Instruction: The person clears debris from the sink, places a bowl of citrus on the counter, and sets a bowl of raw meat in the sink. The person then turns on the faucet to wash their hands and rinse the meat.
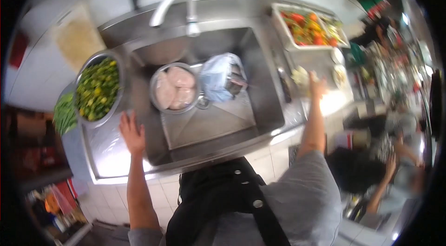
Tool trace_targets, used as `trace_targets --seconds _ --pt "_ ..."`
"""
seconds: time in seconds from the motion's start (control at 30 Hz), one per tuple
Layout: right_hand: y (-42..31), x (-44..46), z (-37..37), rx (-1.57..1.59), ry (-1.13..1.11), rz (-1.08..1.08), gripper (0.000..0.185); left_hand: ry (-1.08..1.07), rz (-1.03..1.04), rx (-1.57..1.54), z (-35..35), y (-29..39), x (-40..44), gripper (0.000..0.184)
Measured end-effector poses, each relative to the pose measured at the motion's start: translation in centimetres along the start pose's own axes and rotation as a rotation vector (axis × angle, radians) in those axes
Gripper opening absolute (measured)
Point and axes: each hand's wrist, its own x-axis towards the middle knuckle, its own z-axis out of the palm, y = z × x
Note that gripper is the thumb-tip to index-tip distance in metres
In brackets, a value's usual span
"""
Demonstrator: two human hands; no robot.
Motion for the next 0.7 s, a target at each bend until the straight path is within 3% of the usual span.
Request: trace_targets --seconds 0.1,0.13,0.17,0.2,0.23,0.27,0.3,0.37,0.43,0.47,0.53,0.7 --pt "2.4 6.1 7.5 -0.075 -0.182 -0.144 0.101 -0.014 -0.036 -0.020 -0.1 -0.3 0.0 0.062" --pt "0.8 4.3 5.8 -0.086 -0.158 -0.171 0.097 -0.011 -0.044 -0.007 -0.1 -0.5 0.0 0.064" --pt "-1.9 0.6 3.6 -0.223 -0.126 -0.156 0.089 -0.025 -0.065 0.004 -0.2 -0.4 0.0 0.065" --pt "-1.9 1.2 5.0 -0.164 -0.048 -0.197 0.072 -0.030 -0.077 0.014 -0.2 -0.5 0.0 0.066" --pt "1.8 8.3 12.0 0.056 0.035 -0.445 0.056 -0.054 -0.096 0.028 -0.7 -0.1 0.1 0.066" --pt "0.0 6.9 12.1 0.065 0.026 -0.459 0.056 -0.046 -0.111 0.039 -0.8 -0.1 0.0 0.066" --pt "-2.6 4.0 10.4 0.229 -0.037 -0.539 0.047 -0.048 -0.108 0.032 -0.9 -0.2 0.0 0.066" --pt "-9.3 -3.9 5.8 0.188 0.004 -0.717 0.033 -0.064 -0.112 0.022 -1.0 -0.3 0.1 0.065" --pt "-15.3 -12.7 4.2 0.722 -0.307 -0.734 0.033 -0.049 -0.110 0.010 -1.0 -0.3 -0.1 0.065" --pt "-18.6 -18.9 1.3 0.807 -0.398 -0.822 0.031 -0.037 -0.095 -0.002 -1.1 -0.5 -0.1 0.066" --pt "-24.0 -26.6 1.4 0.642 -0.149 -1.126 0.028 -0.036 -0.092 0.013 -1.2 -0.7 -0.3 0.066" --pt "-37.8 -46.2 -8.8 1.102 -0.054 -1.227 0.033 -0.020 -0.067 -0.246 -0.9 -2.6 -0.7 0.062"
